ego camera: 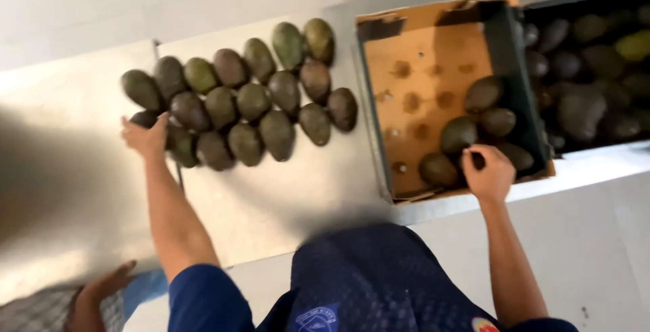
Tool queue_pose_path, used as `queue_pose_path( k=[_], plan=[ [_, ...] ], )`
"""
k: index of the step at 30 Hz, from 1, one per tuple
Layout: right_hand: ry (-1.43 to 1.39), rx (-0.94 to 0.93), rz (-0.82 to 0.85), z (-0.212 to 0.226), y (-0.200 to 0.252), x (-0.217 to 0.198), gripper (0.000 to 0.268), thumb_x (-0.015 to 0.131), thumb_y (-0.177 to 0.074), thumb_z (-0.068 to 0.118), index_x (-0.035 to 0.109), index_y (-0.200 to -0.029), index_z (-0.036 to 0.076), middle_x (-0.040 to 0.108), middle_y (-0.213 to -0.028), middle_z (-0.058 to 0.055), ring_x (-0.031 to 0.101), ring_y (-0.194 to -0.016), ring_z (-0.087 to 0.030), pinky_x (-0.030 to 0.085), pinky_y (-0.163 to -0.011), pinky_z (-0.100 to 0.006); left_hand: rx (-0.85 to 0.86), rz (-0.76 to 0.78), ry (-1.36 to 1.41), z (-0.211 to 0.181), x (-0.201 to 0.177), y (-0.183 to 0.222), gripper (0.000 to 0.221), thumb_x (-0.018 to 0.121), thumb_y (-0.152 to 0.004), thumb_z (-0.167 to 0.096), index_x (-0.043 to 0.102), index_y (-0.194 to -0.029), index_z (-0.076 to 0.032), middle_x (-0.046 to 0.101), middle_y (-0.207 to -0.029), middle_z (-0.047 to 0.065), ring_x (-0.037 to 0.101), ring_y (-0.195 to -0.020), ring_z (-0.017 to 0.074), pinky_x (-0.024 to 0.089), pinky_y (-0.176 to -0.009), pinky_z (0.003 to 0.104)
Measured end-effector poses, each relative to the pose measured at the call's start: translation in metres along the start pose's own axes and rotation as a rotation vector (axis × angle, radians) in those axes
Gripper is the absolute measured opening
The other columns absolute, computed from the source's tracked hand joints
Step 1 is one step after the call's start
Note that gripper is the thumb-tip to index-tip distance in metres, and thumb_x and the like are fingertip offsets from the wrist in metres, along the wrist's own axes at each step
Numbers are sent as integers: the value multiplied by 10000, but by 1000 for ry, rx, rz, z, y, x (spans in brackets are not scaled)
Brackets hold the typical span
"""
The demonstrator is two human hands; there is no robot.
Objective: Sorting and inspecting avocados on a processing line in a facility.
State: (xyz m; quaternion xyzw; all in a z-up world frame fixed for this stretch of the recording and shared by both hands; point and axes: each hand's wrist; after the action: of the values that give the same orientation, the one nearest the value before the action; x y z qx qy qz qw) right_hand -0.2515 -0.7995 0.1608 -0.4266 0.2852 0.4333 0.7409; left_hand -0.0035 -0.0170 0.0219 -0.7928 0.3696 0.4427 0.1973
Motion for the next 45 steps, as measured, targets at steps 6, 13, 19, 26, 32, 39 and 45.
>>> queue_pose_path(
  k=[6, 13, 19, 26, 32, 39, 45],
  plan=[
    [-26, 31, 9, 10, -7, -5, 94, 781, -917, 130, 727, -946, 59, 741, -1006, -125, 703, -929, -355, 554, -807, -429, 153, -117, -101, -80, -29, 65, 1131, 871, -852, -540, 255, -1680, -76, 151, -1676, 352, 121, -1546, 547, 188, -1212, 680],
    [-22, 22, -12, 8, -6, -3, 101, 795, -888, 133, 723, -916, 68, 747, -997, -108, 692, -921, -355, 537, -812, -448, 812, -154, 159, -275, -50, 241, 712, 842, -984, -165, 516, -1599, -20, 208, -1704, 235, 107, -1601, 460, 162, -1319, 617],
    [-63, -50, -240, 14, -5, -8, 105, 791, -922, 98, 699, -924, 48, 732, -983, -101, 677, -894, -335, 527, -799, -435, 1173, 378, 301, -374, -5, 392, 380, 737, -924, -195, 647, -1274, -78, 596, -1341, 206, 561, -1267, 395, 473, -1070, 463],
    [-167, -170, -267, 10, -4, -18, 260, 797, -889, 50, 585, -740, 64, 620, -746, -78, 576, -664, -300, 434, -628, -412, 1125, 841, 85, -405, 129, 500, 688, 800, -804, -432, 598, -1321, -26, 616, -1209, 269, 645, -1050, 453, 546, -912, 498],
    [-230, -257, -181, 2, -3, -17, 390, 727, -808, -34, 422, -600, 91, 462, -593, -65, 491, -559, -297, 378, -557, -421, 913, 938, -135, -432, 173, 552, 912, 847, -744, -576, 461, -1307, 30, 600, -1162, 346, 646, -1079, 479, 564, -917, 477],
    [-236, -278, -118, 3, -4, -19, 375, 733, -810, -5, 435, -600, 83, 472, -594, -70, 504, -565, -299, 387, -560, -425, 750, 885, -141, -425, 188, 557, 880, 863, -661, -537, 464, -1272, -45, 617, -1165, 298, 669, -1058, 457, 578, -864, 497],
    [-244, -270, -110, 0, -3, -17, 376, 729, -827, 1, 441, -601, 86, 483, -601, -70, 509, -566, -294, 399, -566, -423, 548, 796, 55, -419, 137, 544, 863, 832, -719, -590, 502, -1318, -64, 684, -1125, 269, 696, -1041, 435, 562, -907, 477]
  ],
)
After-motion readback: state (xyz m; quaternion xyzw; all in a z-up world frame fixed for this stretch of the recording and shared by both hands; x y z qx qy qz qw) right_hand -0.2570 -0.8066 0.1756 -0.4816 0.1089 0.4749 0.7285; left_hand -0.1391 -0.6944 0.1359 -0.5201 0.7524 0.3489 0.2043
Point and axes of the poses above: each hand's wrist, its own y-axis away from the middle knuckle, its own x-axis out of the palm, z = x × y
